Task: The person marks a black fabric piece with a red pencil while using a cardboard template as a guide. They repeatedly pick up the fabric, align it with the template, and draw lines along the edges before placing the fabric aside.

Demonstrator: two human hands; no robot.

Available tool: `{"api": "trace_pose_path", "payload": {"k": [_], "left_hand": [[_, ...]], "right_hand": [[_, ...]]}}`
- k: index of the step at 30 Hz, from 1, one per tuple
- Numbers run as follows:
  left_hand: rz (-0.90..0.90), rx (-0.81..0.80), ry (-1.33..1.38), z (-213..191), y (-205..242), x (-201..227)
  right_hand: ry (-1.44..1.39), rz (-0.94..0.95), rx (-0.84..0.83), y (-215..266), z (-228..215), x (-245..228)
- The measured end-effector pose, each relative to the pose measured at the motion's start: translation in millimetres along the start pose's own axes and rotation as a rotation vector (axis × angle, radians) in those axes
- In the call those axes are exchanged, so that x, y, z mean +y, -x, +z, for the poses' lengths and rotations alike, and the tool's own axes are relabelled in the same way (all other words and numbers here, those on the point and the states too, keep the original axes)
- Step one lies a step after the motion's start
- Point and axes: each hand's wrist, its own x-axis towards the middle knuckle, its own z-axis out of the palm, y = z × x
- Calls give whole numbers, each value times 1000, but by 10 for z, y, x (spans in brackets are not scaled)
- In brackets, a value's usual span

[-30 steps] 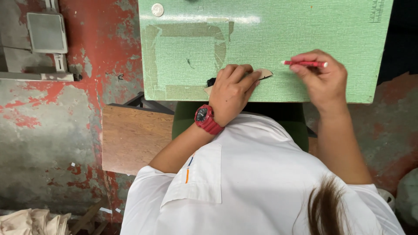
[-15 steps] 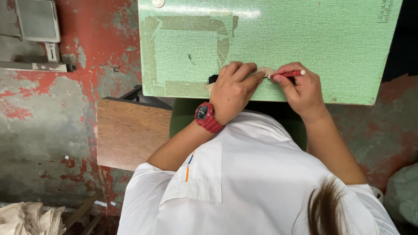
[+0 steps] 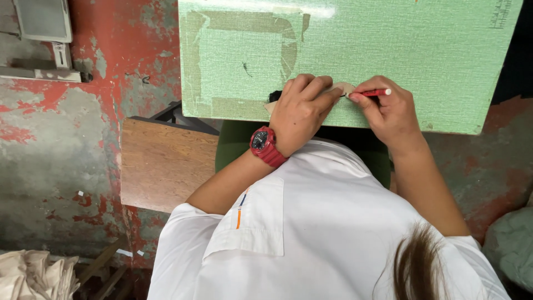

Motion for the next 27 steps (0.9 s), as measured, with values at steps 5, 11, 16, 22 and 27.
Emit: {"api": "trace_pose_path", "payload": {"k": [5, 11, 16, 22, 27], "left_hand": [[2, 3, -20, 38, 7, 15], [-41, -127, -44, -47, 3, 56], [-86, -98, -4, 41, 50, 6], [-104, -222, 114, -662, -3, -125], [-189, -123, 160, -950, 255, -496]], "right_hand": [[45, -21, 56, 70, 54, 200], [-332, 155, 271, -10, -77, -111], [15, -77, 61, -156, -18, -191], [174, -223, 3, -194, 9, -208], [216, -319, -11, -251, 273, -368]]}}
